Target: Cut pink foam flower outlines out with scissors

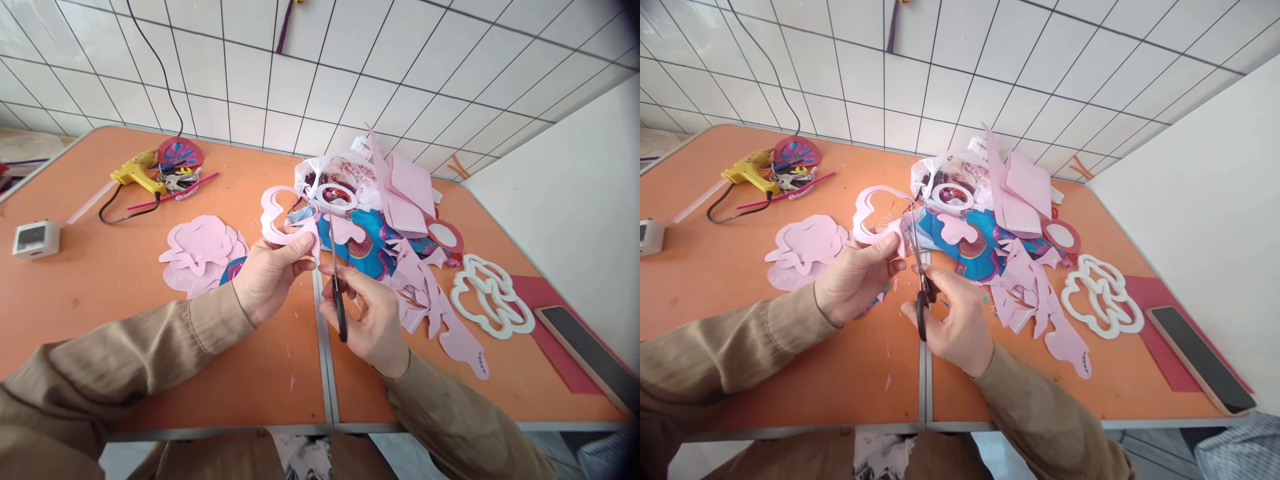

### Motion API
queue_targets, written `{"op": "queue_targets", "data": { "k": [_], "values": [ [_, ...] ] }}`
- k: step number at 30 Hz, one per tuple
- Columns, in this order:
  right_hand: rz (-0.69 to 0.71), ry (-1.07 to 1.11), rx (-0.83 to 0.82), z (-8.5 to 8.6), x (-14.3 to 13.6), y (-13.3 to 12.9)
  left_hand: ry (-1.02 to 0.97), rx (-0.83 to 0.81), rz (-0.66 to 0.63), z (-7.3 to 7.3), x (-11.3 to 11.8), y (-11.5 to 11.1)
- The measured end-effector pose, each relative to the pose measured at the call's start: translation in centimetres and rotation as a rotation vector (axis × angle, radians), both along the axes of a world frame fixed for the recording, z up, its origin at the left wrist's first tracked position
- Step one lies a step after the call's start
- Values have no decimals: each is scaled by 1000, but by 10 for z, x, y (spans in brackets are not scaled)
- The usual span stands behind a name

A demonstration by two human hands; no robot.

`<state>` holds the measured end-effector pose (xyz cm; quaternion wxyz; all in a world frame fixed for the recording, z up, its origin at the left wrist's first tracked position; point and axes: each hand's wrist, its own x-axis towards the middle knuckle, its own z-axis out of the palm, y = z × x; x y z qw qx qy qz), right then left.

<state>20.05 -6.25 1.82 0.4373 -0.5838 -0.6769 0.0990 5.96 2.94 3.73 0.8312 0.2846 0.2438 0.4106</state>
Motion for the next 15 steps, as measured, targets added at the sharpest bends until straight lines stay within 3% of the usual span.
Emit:
{"op": "queue_targets", "data": {
  "k": [5,15],
  "values": [
    [23,-135,46,8,3,0,9,103,-13,0,0,1],
    [-64,-288,95,3,8,-1,29,163,9,-3,1,5]
  ]
}}
